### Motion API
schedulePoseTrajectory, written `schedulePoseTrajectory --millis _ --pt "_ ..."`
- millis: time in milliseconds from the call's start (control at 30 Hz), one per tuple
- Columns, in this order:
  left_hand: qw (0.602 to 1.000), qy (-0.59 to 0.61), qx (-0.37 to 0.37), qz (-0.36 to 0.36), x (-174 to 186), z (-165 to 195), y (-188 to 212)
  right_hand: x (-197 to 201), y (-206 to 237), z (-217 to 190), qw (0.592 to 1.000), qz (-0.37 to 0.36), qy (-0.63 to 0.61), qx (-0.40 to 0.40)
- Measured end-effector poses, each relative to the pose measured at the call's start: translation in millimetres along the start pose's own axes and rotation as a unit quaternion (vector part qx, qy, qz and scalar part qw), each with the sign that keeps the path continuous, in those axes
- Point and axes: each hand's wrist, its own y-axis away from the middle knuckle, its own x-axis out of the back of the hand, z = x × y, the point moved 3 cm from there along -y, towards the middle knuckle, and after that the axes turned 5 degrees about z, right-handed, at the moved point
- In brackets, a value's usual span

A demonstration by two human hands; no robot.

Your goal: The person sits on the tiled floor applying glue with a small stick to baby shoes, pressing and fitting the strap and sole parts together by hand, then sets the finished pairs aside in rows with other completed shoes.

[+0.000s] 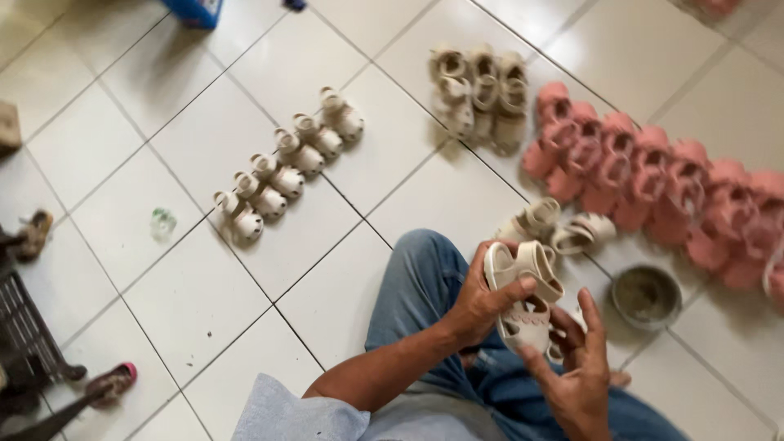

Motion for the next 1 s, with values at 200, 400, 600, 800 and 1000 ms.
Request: schedulePoseTrajectory --millis 200,400,600,800,1000 --pt "0.998 -0.041 -0.024 0.037 58.0 -1.8 -31.8 -34.3 -47.6 14.2 0.997 -0.041 0.057 -0.024" --pt "0.846 -0.425 -0.163 0.279 196.5 35.7 -98.4 -93.4 -122.0 31.7 0.989 -0.057 -0.028 -0.130" --pt "0.510 -0.808 -0.194 0.224 267.5 46.6 -78.9 -195.6 -224.6 41.7 0.989 -0.085 0.116 0.034" --pt "0.584 -0.782 -0.066 0.210 279.5 36.2 -88.8 -313.1 -320.4 58.3 0.961 -0.092 0.241 0.103" --pt "0.560 -0.791 -0.084 0.230 295.2 19.7 -87.7 -387.6 -376.3 81.4 0.944 -0.072 0.274 0.168"
